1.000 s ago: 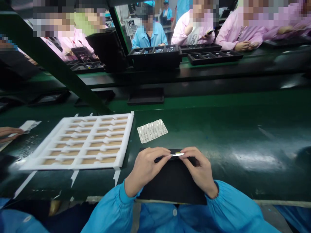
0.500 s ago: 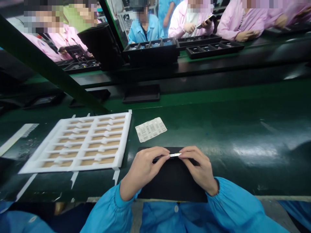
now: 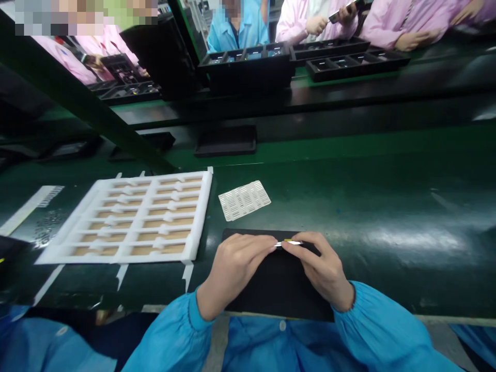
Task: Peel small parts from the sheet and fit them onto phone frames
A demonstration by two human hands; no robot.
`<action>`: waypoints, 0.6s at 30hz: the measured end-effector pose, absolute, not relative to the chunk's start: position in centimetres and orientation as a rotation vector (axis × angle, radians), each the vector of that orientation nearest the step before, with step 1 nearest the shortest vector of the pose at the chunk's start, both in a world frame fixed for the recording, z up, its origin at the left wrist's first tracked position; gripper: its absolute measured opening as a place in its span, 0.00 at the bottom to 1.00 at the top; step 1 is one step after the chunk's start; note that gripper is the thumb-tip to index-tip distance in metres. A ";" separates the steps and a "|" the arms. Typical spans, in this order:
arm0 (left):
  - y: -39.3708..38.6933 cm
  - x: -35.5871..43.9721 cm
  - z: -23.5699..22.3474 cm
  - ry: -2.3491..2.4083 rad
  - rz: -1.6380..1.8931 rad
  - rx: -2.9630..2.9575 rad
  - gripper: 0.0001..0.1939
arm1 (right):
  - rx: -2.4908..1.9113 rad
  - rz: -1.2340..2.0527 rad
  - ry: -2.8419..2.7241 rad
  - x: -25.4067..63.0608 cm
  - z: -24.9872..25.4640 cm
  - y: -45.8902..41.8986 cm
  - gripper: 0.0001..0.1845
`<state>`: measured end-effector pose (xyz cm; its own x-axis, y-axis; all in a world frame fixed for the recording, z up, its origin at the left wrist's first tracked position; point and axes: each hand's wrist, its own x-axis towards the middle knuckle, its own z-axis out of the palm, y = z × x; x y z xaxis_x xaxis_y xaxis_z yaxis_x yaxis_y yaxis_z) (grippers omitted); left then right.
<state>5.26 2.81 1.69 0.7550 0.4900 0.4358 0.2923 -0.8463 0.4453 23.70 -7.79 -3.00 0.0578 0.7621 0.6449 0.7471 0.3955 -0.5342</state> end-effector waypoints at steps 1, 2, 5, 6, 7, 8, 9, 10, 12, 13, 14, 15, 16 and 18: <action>2.7 5.0 1.3 0.537 0.833 2.637 0.08 | -1.347 0.031 -1.676 23.7 -3.0 -7.9 0.24; 2.6 4.8 1.0 0.483 0.864 2.690 0.10 | -1.353 0.042 -1.671 23.6 -3.0 -8.0 0.24; 2.6 4.6 0.6 0.391 0.915 2.887 0.12 | -1.398 0.092 -1.676 23.9 -2.1 -8.4 0.22; 2.9 4.8 0.6 0.376 0.921 2.931 0.13 | -1.421 0.116 -1.671 24.1 -1.6 -8.3 0.19; 3.3 5.0 0.6 0.375 0.911 2.946 0.13 | -1.447 0.134 -1.652 24.4 -1.0 -7.8 0.16; 3.9 5.2 0.5 0.389 0.867 2.922 0.13 | -1.469 0.145 -1.617 24.8 -0.4 -7.0 0.13; 4.6 5.5 0.4 0.417 0.784 2.859 0.13 | -1.486 0.153 -1.572 25.2 0.1 -5.8 0.10; 5.5 5.8 0.2 0.448 0.673 2.759 0.13 | -1.494 0.165 -1.533 25.5 0.5 -4.2 0.08; 7.6 6.2 -0.1 0.524 0.463 2.510 0.11 | -1.497 0.229 -1.536 26.0 0.6 0.0 0.05; 8.5 6.2 -0.3 0.567 0.399 2.403 0.10 | -1.497 0.280 -1.592 26.1 0.3 2.4 0.04; 9.4 6.2 -0.6 0.616 0.366 2.328 0.10 | -1.508 0.332 -1.673 26.2 -0.2 4.8 0.03; 10.2 6.0 -0.7 0.673 0.358 2.282 0.09 | -1.528 0.375 -1.759 26.1 -0.8 7.0 0.04; 10.7 5.8 -0.9 0.729 0.358 2.256 0.09 | -1.535 0.404 -1.833 26.1 -1.5 8.9 0.04; 11.4 5.2 -1.2 0.824 0.334 2.216 0.10 | -1.543 0.438 -1.950 25.9 -2.9 11.6 0.06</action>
<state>5.25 11.39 -1.20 0.7600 0.6498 -0.0118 0.4582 -0.5229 0.7188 25.89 11.61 -2.86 -0.1376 0.9573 0.2543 0.7567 0.2672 -0.5966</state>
